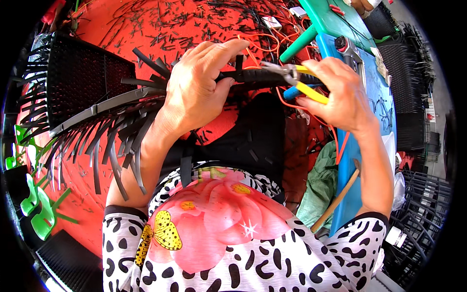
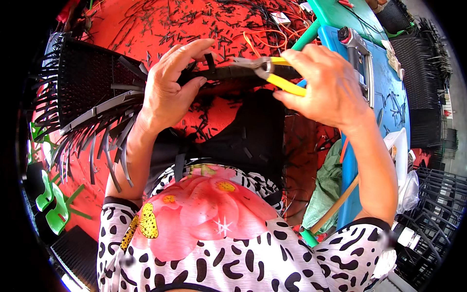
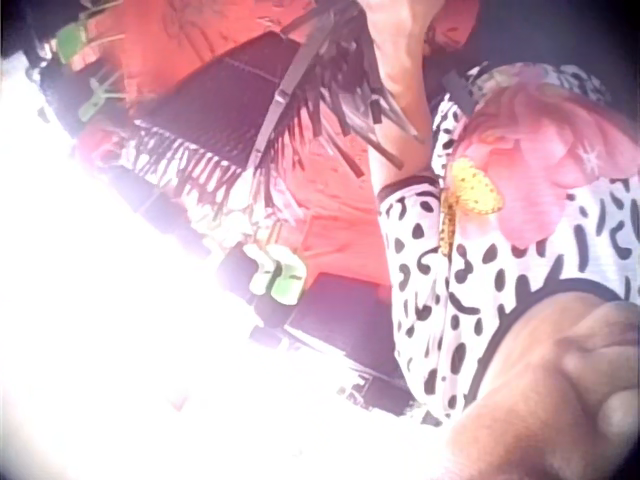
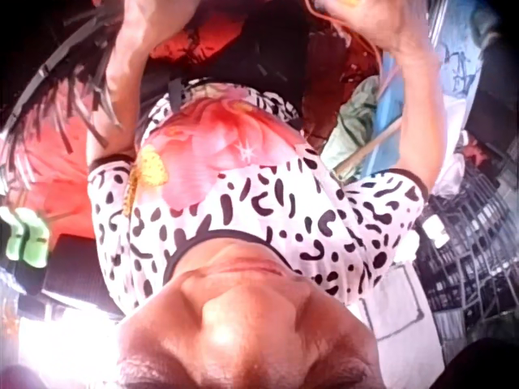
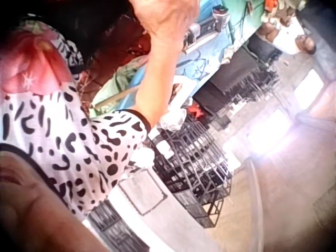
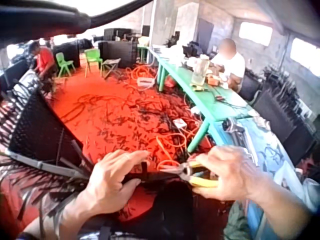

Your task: The person sits on the floor and assembles a black plastic basket by attaching strips to its frame. They use a pneumatic nail gun to secure the strips and pliers to trim excess material. The process is repeated for multiple sections of the basket.

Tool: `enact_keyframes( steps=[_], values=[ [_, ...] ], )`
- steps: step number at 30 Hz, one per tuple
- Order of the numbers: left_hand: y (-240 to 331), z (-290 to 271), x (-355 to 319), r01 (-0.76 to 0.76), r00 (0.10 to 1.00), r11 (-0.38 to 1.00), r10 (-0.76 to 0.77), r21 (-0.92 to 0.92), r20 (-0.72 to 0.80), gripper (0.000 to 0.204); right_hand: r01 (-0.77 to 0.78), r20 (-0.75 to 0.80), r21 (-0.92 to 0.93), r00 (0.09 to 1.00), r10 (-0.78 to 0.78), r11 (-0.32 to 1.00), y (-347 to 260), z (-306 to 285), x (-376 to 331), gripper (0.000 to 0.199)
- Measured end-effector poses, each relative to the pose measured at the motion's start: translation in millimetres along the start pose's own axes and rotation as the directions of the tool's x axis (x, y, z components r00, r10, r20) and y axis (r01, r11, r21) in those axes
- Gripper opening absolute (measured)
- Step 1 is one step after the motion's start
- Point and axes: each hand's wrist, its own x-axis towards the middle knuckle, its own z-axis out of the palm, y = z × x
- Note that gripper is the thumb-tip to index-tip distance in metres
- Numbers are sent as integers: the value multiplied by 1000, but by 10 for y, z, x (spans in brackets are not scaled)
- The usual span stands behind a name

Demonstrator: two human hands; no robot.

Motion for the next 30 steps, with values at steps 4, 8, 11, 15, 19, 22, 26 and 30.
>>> enact_keyframes(
  steps=[4, 8, 11, 15, 19, 22, 26, 30],
  values=[
    [34, 34, -18, -36, 999, 999, 36, 1, -21, 62, 25, 98, -46, 995, -20, 999, -96, 51, 99, 55],
    [23, 36, -22, -41, 999, 999, 41, -4, -28, 61, 85, 125, -146, 990, -66, 986, -147, 24, 195, 56],
    [19, 20, -30, -36, 999, 999, 35, -22, -23, 61, 197, 116, -211, 978, -175, 957, -152, 4, 303, 57],
    [-5, 16, -26, -51, 999, 998, 50, -48, -12, 61, 265, 29, -206, 964, -264, 942, 18, 169, 287, 46],
    [-27, -17, -53, -21, 999, 984, 13, -179, -44, 55, 51, -157, -16, 986, -53, 999, 111, 196, 64, 40],
    [-86, -4, -59, -8, 991, 908, -50, -419, -126, 47, -540, -157, 83, 823, 547, 837, 699, 67, -652, 46],
    [-243, 109, -62, -76, 977, 736, -80, -673, -198, 48, -916, -78, -239, 348, 934, 322, 1968, -12, -2159, 78],
    [-137, 54, -63, -19, 962, 558, -217, -829, -168, 45, -853, -77, -440, 348, 934, 281, 2065, 53, -2522, 85]
  ],
)
